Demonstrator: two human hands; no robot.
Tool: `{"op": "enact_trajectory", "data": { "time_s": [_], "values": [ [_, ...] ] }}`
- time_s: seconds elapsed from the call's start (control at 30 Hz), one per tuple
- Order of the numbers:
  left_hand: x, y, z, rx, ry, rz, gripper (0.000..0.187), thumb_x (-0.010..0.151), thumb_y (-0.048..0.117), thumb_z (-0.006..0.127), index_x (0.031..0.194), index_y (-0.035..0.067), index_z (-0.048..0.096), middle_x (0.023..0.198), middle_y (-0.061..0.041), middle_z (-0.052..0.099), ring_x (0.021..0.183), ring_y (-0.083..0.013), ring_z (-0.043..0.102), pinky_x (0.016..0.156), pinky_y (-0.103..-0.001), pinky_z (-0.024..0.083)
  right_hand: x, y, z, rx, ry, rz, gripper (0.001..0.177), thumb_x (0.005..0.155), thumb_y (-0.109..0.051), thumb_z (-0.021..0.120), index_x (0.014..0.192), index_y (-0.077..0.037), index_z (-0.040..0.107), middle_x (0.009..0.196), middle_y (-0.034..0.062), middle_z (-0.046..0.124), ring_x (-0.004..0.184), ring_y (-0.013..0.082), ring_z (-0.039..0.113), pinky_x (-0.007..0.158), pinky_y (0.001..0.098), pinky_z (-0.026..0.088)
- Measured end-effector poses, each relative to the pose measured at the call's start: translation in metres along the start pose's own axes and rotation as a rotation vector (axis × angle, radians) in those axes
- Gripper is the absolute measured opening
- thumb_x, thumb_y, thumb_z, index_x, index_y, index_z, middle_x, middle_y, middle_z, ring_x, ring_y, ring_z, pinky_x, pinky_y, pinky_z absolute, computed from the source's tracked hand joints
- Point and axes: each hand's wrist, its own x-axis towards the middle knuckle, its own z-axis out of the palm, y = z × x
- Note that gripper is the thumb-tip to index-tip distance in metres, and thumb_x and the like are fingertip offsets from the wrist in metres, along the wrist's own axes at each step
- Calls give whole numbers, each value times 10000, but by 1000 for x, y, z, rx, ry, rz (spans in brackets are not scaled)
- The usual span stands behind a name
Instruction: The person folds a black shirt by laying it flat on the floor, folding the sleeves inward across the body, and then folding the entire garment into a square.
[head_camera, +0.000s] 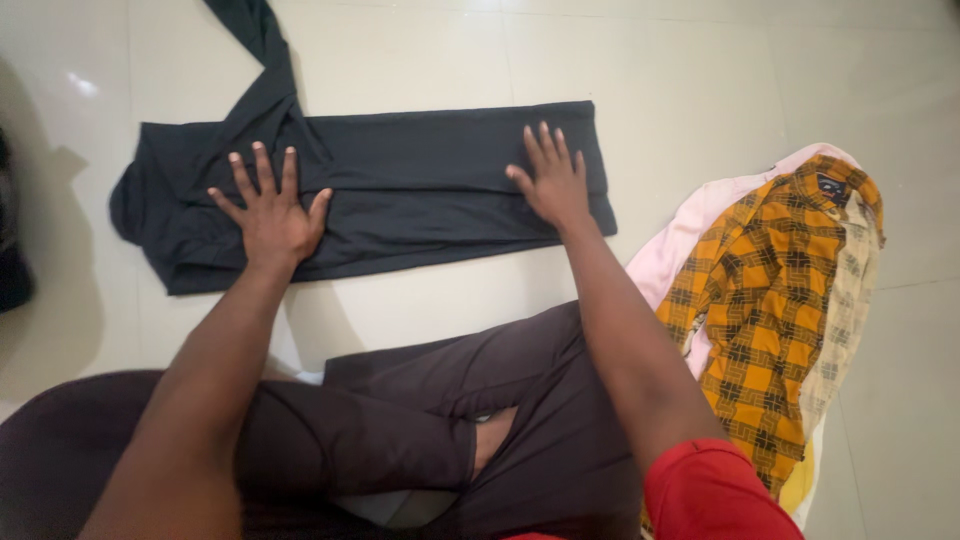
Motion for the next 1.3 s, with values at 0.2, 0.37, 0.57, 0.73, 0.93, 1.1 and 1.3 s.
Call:
{"op": "enact_trajectory", "data": {
  "time_s": [0.2,0.37,0.57,0.73,0.93,1.1,1.3],
  "values": [
    [-5,12,-10,19,-209,-23,919,923,736,407,1645,243,126,1725,-130,-25,1565,-418,-94,1125,-798,-54,-21,-16,-30,-6,-255,278,973,869,-792,437,1658,-299,151,1743,-12,50,1594,270,13,1195,725,128],
    [-12,25,-32,46,-106,-111,997,964,721,454,1691,165,58,1734,-192,-45,1574,-469,-80,1122,-835,10,-46,-57,-34,-17,-256,266,914,951,-721,491,1649,-190,231,1743,87,118,1598,329,101,1201,695,191],
    [-31,7,-68,145,-435,-417,1217,792,854,551,1654,239,-50,1718,-130,-161,1553,-468,-136,1111,-826,91,-91,-132,-46,-6,-503,139,1002,831,-656,689,1620,-230,242,1695,87,145,1546,336,188,1177,552,309],
    [-25,-6,-77,179,-597,-459,1252,743,854,597,1654,290,-50,1730,-57,-142,1574,-441,-84,1129,-808,160,-87,-140,-68,-68,-476,117,851,842,-584,724,1556,-222,433,1632,47,389,1441,299,461,1121,524,445],
    [14,-13,-84,168,-363,-387,935,909,747,596,1527,58,466,1607,-229,388,1524,-488,232,1164,-701,264,-72,-152,-58,65,-143,-48,656,934,-483,711,1489,-177,544,1527,87,537,1395,327,523,1044,499,524],
    [94,-6,-51,86,52,-115,709,936,478,751,1405,-13,549,1429,-233,557,1393,-432,458,1098,-656,377,-48,-173,-46,138,-46,-215,824,761,-391,820,1484,-199,474,1565,170,406,1379,429,389,881,590,486],
    [227,7,-2,-96,152,-221,1053,853,479,794,1587,10,202,1620,-315,169,1485,-521,120,1126,-692,206,-40,-184,-50,110,-178,-202,648,843,-384,757,1447,-254,561,1462,80,501,1287,324,487,931,528,495]
  ]
}}
